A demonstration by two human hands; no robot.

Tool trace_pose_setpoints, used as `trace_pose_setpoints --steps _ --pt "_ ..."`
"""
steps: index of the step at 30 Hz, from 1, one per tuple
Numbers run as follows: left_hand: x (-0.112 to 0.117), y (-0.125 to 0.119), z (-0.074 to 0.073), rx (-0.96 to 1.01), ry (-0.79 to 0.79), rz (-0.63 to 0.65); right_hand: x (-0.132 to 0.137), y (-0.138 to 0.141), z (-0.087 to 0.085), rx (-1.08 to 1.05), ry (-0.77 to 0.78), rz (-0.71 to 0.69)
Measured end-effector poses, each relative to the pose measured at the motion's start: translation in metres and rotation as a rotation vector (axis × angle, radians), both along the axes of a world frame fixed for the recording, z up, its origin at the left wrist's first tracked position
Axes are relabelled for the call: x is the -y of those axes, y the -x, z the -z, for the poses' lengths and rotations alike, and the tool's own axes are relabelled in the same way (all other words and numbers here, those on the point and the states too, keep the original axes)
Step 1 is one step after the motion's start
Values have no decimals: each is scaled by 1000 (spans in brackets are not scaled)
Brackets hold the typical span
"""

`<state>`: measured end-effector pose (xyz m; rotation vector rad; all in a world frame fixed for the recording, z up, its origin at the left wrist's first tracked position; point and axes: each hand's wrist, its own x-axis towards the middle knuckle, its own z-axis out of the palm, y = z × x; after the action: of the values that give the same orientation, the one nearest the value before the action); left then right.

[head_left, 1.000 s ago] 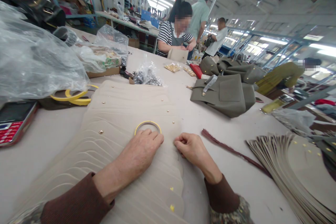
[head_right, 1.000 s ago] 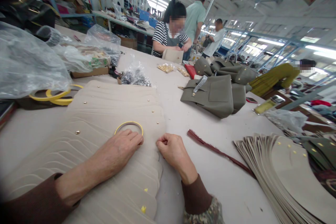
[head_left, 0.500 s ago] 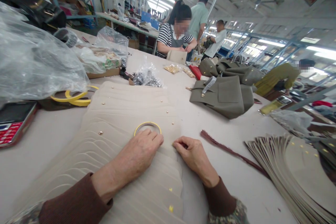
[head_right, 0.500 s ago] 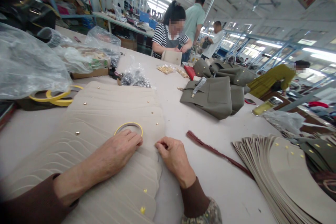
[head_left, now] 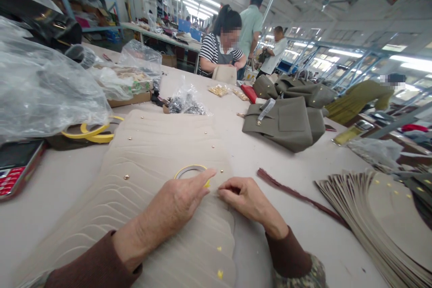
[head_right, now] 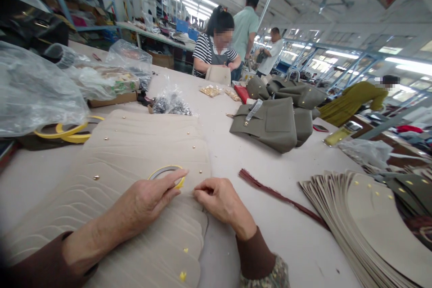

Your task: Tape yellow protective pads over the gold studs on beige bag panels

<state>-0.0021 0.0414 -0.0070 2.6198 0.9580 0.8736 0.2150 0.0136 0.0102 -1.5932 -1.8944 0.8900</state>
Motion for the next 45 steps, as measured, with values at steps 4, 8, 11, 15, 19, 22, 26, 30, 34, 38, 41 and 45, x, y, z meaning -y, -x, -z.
trace_pose_setpoints --steps 4,8,11,15,19,22,26,30,34,38,41,45 --pt "0 -2 0 -46 14 -35 1 14 -2 -162 -335 18" --pt "1 -3 -1 -52 68 -2 3 26 -1 -103 -504 -90" --pt "2 -4 -2 -53 119 8 2 32 4 -38 -605 -92" --pt "2 -4 -6 -72 183 -15 1 34 13 32 -671 -14" --pt "2 -5 -8 -61 154 -24 3 37 15 37 -655 42" --pt "2 -7 -7 -22 78 -38 4 42 12 -75 -504 142" --pt "6 -9 -7 81 13 -29 -4 41 8 -373 -114 350" --pt "5 -10 -10 -121 -5 -107 -20 19 11 -515 74 476" --pt "0 -11 -15 -458 81 -158 -27 3 19 -508 120 437" --pt "-1 -13 -19 -516 127 -151 -27 5 25 -408 108 412" --pt "0 -14 -20 -533 151 -150 -28 10 25 -242 24 400" --pt "0 -13 -19 -524 153 -154 -28 14 24 -18 -147 370"
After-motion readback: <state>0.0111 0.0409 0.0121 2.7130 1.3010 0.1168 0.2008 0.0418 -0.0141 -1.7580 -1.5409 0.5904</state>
